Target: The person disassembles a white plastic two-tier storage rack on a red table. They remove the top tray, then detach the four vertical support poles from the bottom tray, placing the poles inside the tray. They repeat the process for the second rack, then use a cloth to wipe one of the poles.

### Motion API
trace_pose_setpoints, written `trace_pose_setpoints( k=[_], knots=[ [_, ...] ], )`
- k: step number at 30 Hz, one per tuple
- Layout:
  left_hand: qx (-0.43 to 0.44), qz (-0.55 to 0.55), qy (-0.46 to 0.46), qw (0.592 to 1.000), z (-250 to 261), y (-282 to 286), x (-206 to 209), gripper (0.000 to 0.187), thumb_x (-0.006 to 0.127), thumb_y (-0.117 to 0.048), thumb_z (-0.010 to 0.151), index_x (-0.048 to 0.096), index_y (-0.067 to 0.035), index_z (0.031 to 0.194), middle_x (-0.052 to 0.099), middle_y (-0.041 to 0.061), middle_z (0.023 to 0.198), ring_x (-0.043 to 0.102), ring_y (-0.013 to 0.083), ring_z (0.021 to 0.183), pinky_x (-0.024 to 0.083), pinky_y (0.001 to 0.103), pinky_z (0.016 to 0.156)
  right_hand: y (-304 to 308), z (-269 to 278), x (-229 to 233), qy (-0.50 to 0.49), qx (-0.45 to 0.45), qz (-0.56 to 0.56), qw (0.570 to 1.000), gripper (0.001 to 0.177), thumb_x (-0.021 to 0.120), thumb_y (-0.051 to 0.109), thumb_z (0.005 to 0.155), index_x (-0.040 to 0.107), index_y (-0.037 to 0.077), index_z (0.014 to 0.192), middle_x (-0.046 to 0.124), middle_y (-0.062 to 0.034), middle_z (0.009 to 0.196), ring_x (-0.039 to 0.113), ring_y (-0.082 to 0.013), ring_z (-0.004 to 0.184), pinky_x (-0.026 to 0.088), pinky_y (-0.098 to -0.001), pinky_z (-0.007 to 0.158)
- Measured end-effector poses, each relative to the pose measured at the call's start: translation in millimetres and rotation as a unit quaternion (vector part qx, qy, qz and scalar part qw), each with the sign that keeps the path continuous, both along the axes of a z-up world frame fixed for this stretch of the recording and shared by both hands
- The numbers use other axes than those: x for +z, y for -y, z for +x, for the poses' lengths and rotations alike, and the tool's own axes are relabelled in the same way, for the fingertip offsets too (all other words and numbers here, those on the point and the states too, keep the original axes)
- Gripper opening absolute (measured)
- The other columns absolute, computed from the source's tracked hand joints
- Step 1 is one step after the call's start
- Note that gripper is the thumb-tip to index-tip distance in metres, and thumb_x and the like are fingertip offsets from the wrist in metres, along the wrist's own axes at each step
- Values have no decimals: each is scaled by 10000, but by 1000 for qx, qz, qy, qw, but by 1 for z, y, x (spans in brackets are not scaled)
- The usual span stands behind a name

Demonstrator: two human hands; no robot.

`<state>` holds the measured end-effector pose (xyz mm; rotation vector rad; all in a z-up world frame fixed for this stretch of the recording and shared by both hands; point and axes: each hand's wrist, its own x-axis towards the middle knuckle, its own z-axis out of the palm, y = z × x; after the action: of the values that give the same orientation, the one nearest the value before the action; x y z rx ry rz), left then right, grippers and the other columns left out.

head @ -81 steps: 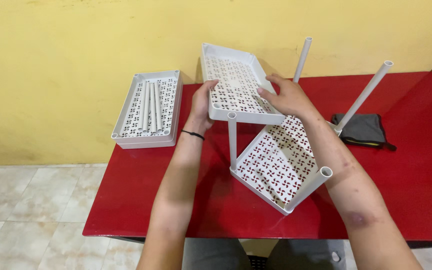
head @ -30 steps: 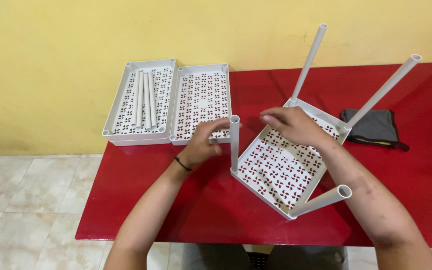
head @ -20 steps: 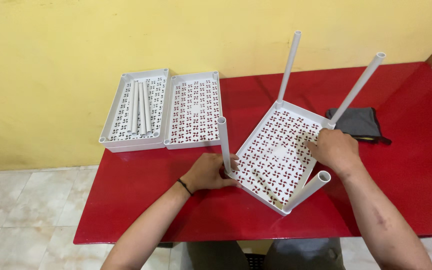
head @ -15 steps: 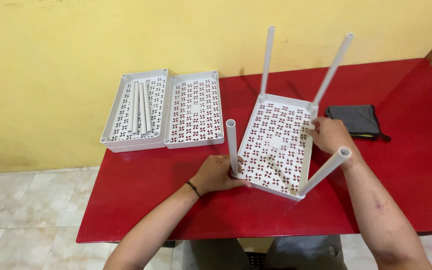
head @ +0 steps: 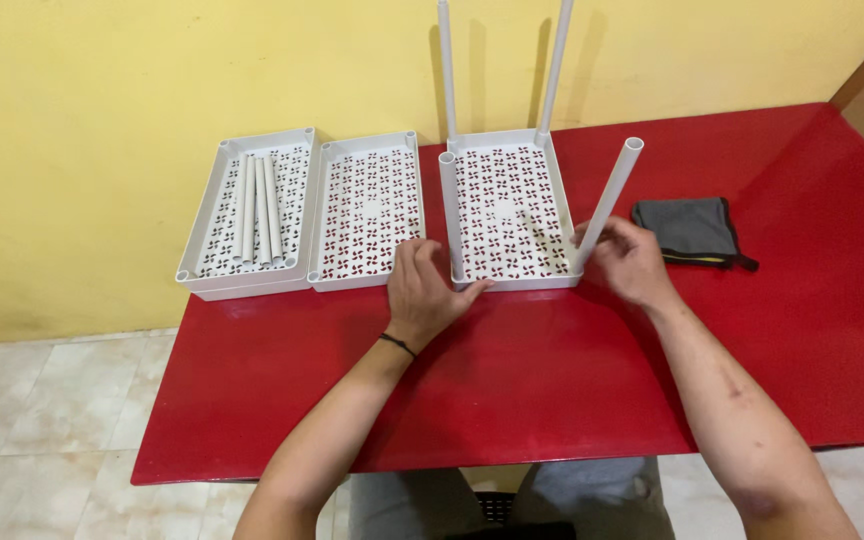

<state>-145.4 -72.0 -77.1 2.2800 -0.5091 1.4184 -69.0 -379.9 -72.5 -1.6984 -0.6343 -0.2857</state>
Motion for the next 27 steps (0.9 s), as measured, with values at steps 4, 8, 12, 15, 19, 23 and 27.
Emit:
trace_pose_setpoints(
  k=[4,8,12,15,19,23,27],
  knots=[
    [-65,182,-90,977,-10,4,2,603,852,-577,906,568,-63,1043,556,97,956,578,259,848,514,409,702,-25,-18,9,76,-130,-120,981,318,896,204,809,742,9,1008,752,-73,896,721,-135,739,599,-294,658],
    [-95,250,-209,941,2,42,3,656,715,-536,938,580,-23,1325,550,159,1325,547,336,1257,507,447,1021,-28,-21,8,150,-205,-132,958,380,944,241,767,724,-33,912,736,-110,790,711,-154,670,579,-290,607],
    [-66,262,-329,905,51,72,22,880,676,-660,839,512,-39,1440,388,221,1540,285,455,1466,285,550,1175,-34,-13,1,258,-225,-96,935,406,916,229,859,684,-47,1046,756,-131,861,752,-177,744,604,-284,651],
    [-46,275,-422,863,66,83,26,793,611,-668,868,472,-219,1506,279,180,1643,177,469,1524,197,597,1218,-37,-16,-5,295,-271,-153,903,380,900,183,897,692,-67,1092,753,-159,812,748,-223,712,590,-326,612],
    [-65,242,-520,816,67,84,28,668,463,-694,938,435,-396,1535,217,108,1693,130,449,1557,139,628,1242,-56,-18,-11,282,-276,-101,913,185,663,140,1099,680,-33,1162,751,-170,999,752,-238,913,602,-340,772],
    [-54,245,-544,801,69,88,31,674,416,-675,937,381,-414,1558,150,70,1708,67,433,1563,59,663,1228,-68,-1,-21,60,-217,55,973,251,576,255,1120,577,11,1062,634,-33,832,591,-136,736,468,-283,632],
    [-55,256,-569,779,72,88,35,679,387,-692,939,344,-436,1567,136,39,1713,35,433,1570,27,703,1213,-71,37,-28,-21,-230,95,968,443,624,263,1099,531,44,725,480,12,618,421,-99,562,316,-292,491]
  ],
)
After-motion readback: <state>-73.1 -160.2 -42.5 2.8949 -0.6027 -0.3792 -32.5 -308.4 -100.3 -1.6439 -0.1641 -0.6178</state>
